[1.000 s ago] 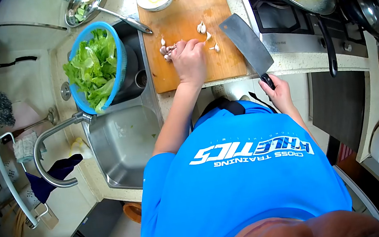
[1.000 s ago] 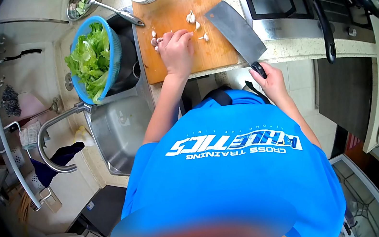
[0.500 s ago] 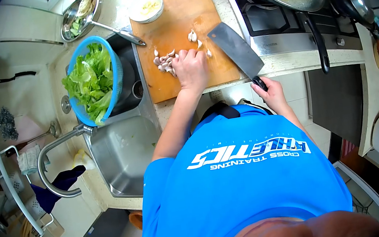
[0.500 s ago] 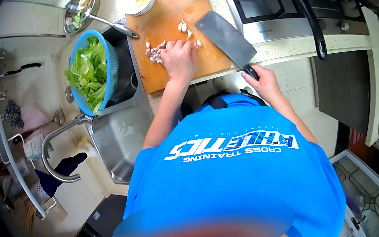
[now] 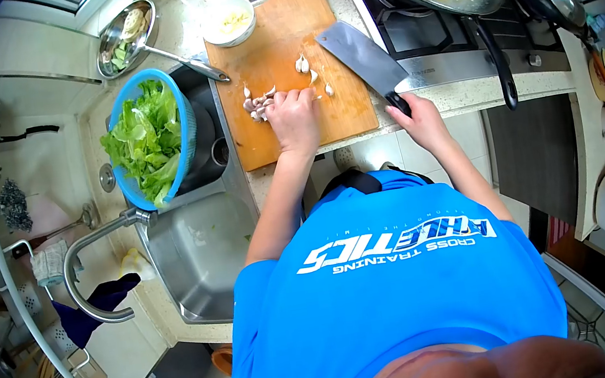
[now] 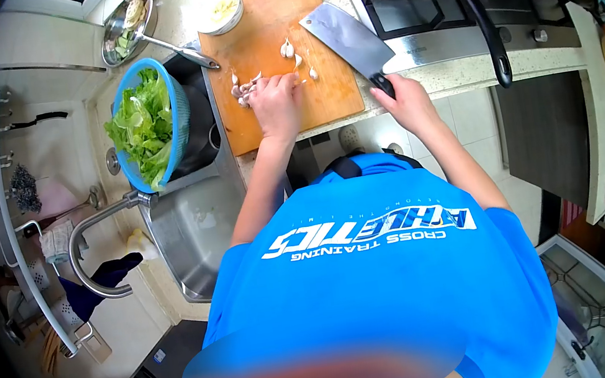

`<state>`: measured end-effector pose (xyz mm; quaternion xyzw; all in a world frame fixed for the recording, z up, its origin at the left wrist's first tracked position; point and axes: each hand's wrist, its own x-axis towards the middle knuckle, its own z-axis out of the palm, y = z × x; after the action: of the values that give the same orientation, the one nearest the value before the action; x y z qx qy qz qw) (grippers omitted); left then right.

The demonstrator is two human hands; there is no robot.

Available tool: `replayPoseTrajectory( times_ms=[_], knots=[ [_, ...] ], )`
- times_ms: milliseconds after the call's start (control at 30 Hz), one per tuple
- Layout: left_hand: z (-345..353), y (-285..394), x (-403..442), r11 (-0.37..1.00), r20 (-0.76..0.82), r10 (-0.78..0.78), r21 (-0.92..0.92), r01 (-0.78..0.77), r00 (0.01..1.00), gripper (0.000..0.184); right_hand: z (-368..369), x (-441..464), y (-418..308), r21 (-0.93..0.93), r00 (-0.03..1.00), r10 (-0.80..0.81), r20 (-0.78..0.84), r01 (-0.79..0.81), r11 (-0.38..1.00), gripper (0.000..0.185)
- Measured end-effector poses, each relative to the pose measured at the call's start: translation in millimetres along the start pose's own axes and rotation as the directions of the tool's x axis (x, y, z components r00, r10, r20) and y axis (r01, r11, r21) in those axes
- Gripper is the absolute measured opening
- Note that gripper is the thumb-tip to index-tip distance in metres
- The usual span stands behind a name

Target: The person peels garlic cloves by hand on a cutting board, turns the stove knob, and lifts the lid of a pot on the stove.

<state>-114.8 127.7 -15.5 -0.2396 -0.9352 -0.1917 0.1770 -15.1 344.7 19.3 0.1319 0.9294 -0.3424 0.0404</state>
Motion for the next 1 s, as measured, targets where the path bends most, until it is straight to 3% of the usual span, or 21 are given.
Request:
replayPoseTrajectory(
  times_ms=[33,100,167,233,300,400,500,567,700,833,900,1000],
  knots=[
    [-1,3,2,1.000,-0.021,0.009,-0.013,-0.009,1.000,0.010,1,6,-3,-0.088,1.000,-0.023,0.001,0.023,0.996,0.033],
    [-3,8,4,0.999,-0.045,0.018,-0.026,-0.020,0.999,0.011,7,18,-8,-0.080,0.999,-0.022,0.026,0.024,0.996,0.035],
    [-5,11,5,0.998,-0.006,0.051,-0.048,-0.051,0.999,0.008,15,27,-13,-0.044,0.973,-0.214,-0.081,0.211,0.977,0.038],
    [0,9,3,0.999,0.012,0.054,-0.011,-0.054,0.998,0.007,24,36,-16,-0.034,0.974,-0.221,-0.060,0.219,0.975,0.039],
    [5,5,0,0.998,0.030,0.055,0.028,-0.056,0.998,0.006,33,43,-18,-0.113,0.931,-0.349,-0.106,0.337,0.935,0.039],
    [3,0,-3,0.995,0.014,0.074,0.060,-0.074,0.997,0.003,33,42,-31,-0.138,0.947,-0.308,-0.093,0.295,0.946,0.038],
    [-16,-2,-10,0.994,-0.001,0.035,-0.103,-0.035,0.999,0.002,38,45,-31,-0.130,0.943,-0.320,-0.093,0.307,0.943,0.039],
    [-33,-4,-9,0.935,-0.090,0.008,-0.352,-0.040,0.996,0.002,35,42,-25,-0.120,0.919,-0.367,-0.147,0.351,0.928,0.042],
    [-85,-15,-20,0.888,-0.072,-0.205,-0.432,0.155,0.976,0.005,22,29,-27,-0.080,0.929,-0.318,-0.191,0.308,0.948,0.040],
    [-106,-68,-69,0.789,-0.173,-0.456,-0.532,0.307,0.873,0.010,9,17,-21,-0.006,0.925,-0.289,-0.246,0.297,0.955,0.035],
    [-134,-75,-98,0.739,-0.111,-0.612,-0.434,0.515,0.783,0.018,1,9,-13,0.051,0.935,-0.239,-0.262,0.260,0.964,0.031],
    [-134,-108,-179,0.669,-0.137,-0.719,-0.401,0.625,0.682,0.026,-9,-5,12,0.190,0.926,-0.159,-0.342,0.234,0.954,0.021]
  ],
)
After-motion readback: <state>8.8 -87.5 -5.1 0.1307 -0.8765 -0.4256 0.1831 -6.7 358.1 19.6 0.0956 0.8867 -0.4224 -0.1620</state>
